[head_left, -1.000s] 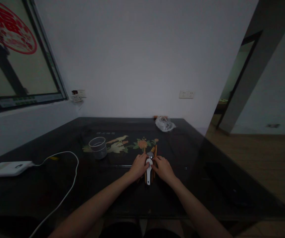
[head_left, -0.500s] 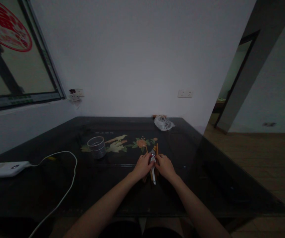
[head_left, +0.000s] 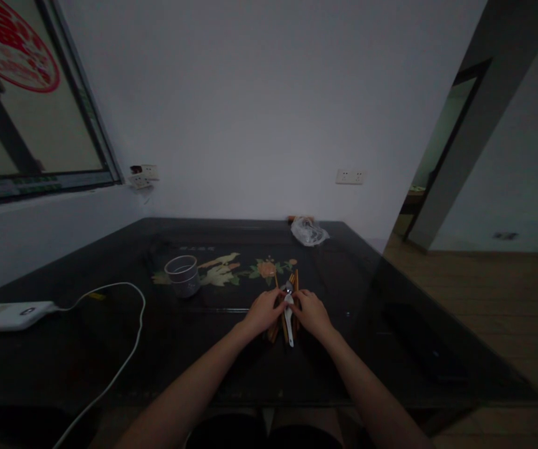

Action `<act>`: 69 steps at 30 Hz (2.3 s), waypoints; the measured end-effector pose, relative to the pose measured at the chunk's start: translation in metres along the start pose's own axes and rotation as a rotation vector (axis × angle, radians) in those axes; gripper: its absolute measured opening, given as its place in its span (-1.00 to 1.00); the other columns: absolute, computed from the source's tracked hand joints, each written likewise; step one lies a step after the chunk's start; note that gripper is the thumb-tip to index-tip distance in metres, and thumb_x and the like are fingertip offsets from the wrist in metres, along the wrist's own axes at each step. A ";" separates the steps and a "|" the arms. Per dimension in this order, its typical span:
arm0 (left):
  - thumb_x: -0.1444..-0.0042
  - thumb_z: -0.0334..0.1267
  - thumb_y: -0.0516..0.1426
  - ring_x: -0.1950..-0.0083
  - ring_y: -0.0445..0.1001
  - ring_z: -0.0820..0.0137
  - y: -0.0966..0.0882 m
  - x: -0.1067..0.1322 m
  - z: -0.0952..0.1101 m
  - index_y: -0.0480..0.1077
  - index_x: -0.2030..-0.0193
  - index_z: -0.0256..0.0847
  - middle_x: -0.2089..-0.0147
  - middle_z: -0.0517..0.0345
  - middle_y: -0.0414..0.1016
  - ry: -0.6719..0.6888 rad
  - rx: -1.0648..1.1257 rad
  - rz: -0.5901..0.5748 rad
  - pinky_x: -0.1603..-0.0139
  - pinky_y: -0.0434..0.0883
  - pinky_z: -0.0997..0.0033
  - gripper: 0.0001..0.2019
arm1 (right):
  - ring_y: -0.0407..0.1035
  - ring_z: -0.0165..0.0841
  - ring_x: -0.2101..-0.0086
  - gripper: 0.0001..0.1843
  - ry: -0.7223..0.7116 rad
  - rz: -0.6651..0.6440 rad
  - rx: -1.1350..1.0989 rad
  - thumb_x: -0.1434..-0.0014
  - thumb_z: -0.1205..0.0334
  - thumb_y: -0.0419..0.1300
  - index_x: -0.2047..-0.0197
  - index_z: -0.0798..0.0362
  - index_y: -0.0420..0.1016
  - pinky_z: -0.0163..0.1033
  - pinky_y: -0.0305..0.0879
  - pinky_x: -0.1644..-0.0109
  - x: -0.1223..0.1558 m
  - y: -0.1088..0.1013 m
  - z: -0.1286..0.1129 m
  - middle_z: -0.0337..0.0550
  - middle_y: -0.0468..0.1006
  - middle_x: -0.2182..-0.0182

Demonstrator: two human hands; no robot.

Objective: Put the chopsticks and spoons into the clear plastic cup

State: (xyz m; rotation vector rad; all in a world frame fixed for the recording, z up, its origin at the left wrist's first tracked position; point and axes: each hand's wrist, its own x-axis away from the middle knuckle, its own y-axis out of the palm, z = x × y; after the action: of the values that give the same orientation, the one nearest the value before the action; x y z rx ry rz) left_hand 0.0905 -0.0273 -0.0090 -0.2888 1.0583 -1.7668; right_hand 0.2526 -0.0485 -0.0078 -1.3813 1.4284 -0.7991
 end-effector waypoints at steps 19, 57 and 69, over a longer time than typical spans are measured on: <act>-0.17 -0.17 0.02 0.12 0.46 0.35 -0.015 0.001 0.002 0.36 0.05 -0.13 0.04 0.10 0.46 -0.087 -0.055 0.091 0.12 0.36 0.41 -0.75 | 0.37 -0.27 0.10 -0.79 0.065 0.174 -0.257 -0.20 0.24 0.02 0.19 0.02 0.45 -0.23 0.24 0.05 -0.007 -0.004 0.010 -0.09 0.50 0.17; -0.06 -0.18 0.00 0.25 0.45 0.43 -0.144 0.038 -0.159 0.41 0.33 -0.28 0.34 0.17 0.49 -0.496 1.097 1.153 0.12 0.36 0.43 -0.75 | 0.23 -0.18 -0.11 -0.16 -0.044 -0.243 -0.938 0.12 0.42 0.16 -0.27 0.10 0.06 -0.10 0.20 -0.14 -0.089 0.101 -0.204 0.02 0.31 -0.13; -0.04 -0.07 0.02 0.20 0.47 0.38 -0.130 0.035 -0.164 0.43 0.30 -0.27 0.32 0.19 0.51 -0.442 0.913 1.191 0.10 0.36 0.39 -0.69 | 0.30 -0.22 -0.07 -0.12 -0.179 -0.207 -1.067 0.16 0.45 0.19 -0.27 0.06 0.08 -0.10 0.20 -0.17 -0.093 0.117 -0.215 -0.07 0.39 -0.11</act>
State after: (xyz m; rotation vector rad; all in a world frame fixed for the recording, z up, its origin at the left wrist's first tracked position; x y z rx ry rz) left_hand -0.1104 0.0416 -0.0150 0.4426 -0.0556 -0.8408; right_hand 0.0026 0.0254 -0.0281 -2.3433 1.6430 0.0542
